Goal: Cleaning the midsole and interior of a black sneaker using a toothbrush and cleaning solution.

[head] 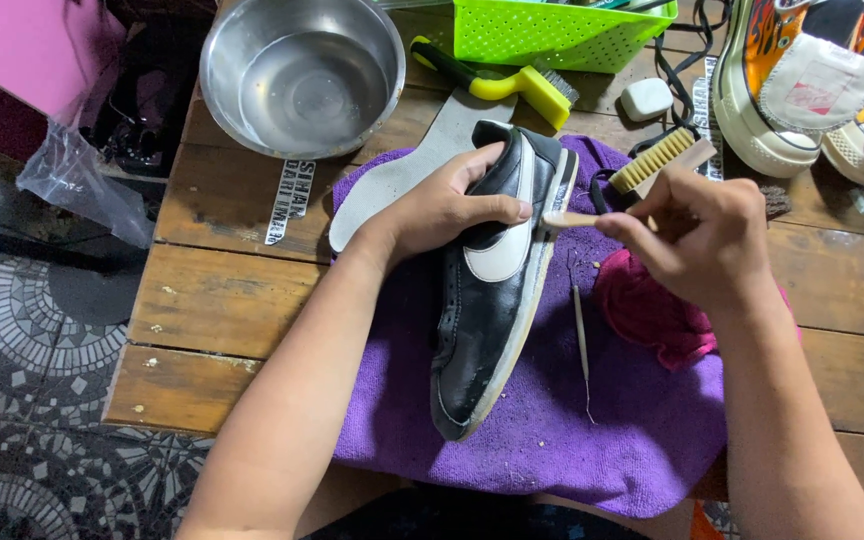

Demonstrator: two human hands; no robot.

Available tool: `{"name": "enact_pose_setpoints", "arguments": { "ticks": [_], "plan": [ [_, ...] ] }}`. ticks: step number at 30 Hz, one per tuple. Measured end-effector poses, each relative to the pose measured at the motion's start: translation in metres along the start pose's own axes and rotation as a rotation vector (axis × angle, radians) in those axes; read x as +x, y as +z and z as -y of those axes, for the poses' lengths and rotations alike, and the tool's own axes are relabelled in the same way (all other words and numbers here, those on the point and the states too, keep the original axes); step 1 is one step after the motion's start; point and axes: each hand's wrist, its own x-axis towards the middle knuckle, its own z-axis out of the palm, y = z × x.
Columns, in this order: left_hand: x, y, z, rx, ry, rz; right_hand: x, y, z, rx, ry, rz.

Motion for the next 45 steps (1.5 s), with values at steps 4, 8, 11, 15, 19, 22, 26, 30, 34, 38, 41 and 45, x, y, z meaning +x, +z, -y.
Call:
{"name": "enact_pose_setpoints", "arguments": {
  "ticks": [4, 8, 11, 15, 19, 22, 26, 30, 34, 38, 41, 45],
  "plan": [
    [-0.002, 0.001, 0.0, -0.011, -0.004, -0.012, 0.0, -0.011, 0.041, 0.147, -0.181, 0.175],
    [0.001, -0.003, 0.003, 0.014, 0.032, 0.003, 0.002, -0.005, 0.025, 0.057, -0.171, 0.086],
    [0.0, 0.001, -0.001, -0.008, 0.013, -0.007, -0.001, -0.01, 0.01, -0.07, -0.233, -0.001],
    [0.0, -0.002, 0.003, 0.009, 0.018, -0.014, 0.004, -0.016, 0.062, 0.094, -0.396, 0.095],
    [-0.001, 0.0, 0.0, -0.004, 0.022, -0.002, -0.001, -0.015, 0.042, 0.003, -0.382, 0.018],
    [0.0, 0.0, 0.0, 0.014, 0.023, 0.007, -0.001, -0.013, 0.048, -0.03, -0.422, -0.02],
    [-0.002, -0.001, 0.0, 0.011, 0.031, -0.004, 0.002, -0.008, 0.093, 0.073, -0.55, 0.059],
    [-0.004, 0.001, 0.0, 0.032, 0.052, 0.0, 0.002, -0.01, 0.075, 0.055, -0.528, -0.031],
    [-0.004, 0.0, 0.001, 0.018, 0.058, -0.005, 0.002, -0.01, 0.109, 0.002, -0.627, -0.008],
    [-0.002, 0.0, 0.004, 0.029, 0.083, -0.005, 0.007, -0.015, 0.115, -0.068, -0.655, 0.064],
    [-0.004, 0.004, -0.005, 0.097, 0.048, -0.031, 0.007, -0.017, 0.109, -0.041, -0.611, 0.033],
    [-0.003, 0.001, 0.001, 0.042, 0.061, -0.02, 0.003, -0.003, 0.125, -0.022, -0.68, 0.08]
  ]
}}
